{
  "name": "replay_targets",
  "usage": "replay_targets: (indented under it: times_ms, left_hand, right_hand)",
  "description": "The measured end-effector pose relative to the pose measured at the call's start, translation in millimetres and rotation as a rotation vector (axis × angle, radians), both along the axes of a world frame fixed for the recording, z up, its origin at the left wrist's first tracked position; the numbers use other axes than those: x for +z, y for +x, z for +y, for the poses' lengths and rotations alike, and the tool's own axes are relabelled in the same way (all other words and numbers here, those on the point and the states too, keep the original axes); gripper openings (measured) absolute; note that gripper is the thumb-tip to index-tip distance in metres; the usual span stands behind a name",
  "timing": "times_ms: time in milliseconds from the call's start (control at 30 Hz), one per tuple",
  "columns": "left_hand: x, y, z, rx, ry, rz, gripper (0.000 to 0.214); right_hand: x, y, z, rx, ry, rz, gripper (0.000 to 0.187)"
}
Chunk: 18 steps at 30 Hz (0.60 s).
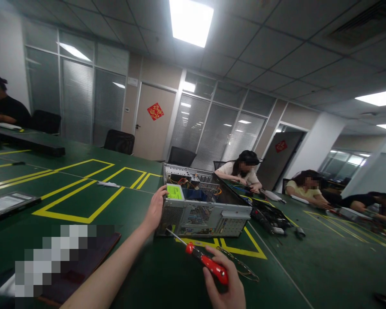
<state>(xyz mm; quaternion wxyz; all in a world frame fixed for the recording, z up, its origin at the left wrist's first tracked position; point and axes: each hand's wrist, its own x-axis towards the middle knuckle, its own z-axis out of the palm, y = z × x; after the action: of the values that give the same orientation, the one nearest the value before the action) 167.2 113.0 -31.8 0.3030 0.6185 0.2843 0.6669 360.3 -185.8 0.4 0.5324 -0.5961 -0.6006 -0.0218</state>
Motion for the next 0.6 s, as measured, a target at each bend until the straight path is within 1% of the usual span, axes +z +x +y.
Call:
replay_targets:
  times_ms: [67, 133, 167, 233, 300, 367, 433, 533, 600]
  left_hand:
    - [-0.4, 0, 0, -0.010, 0.006, 0.004, 0.066]
    - [-0.4, 0, 0, -0.014, 0.007, 0.002, 0.066]
    - [-0.3, 0, 1, -0.012, 0.006, 0.000, 0.066]
    - [-0.3, 0, 1, -0.009, 0.011, -0.004, 0.066]
    - [-1.0, 0, 2, -0.008, 0.026, -0.007, 0.065]
    - [-2.4, 1, 4, -0.006, 0.044, -0.008, 0.066]
    - [-4.2, 1, 6, 0.006, 0.055, -0.007, 0.068]
    - [-5.8, 0, 7, 0.019, 0.062, -0.003, 0.070]
    - [-5.8, 0, 7, 0.015, 0.065, 0.004, 0.069]
  right_hand:
    - [9.4, 0, 3, 0.000, 0.117, -0.008, 0.023]
    - [25.5, -2, 9, 0.002, 0.210, -0.061, 0.021]
    - [34.7, -4, 13, 0.027, 0.245, -0.102, 0.023]
    - [51.5, -10, 21, 0.102, 0.318, -0.229, 0.030]
    - [61.6, -16, 28, 0.178, 0.411, -0.396, 0.034]
    - [62.3, -21, 32, 0.213, 0.494, -0.504, 0.037]
    - [55.8, -23, 32, 0.249, 0.549, -0.590, 0.038]
    - [43.4, -23, 30, 0.284, 0.545, -0.638, 0.038]
    - [39.0, -21, 28, 0.288, 0.519, -0.634, 0.038]
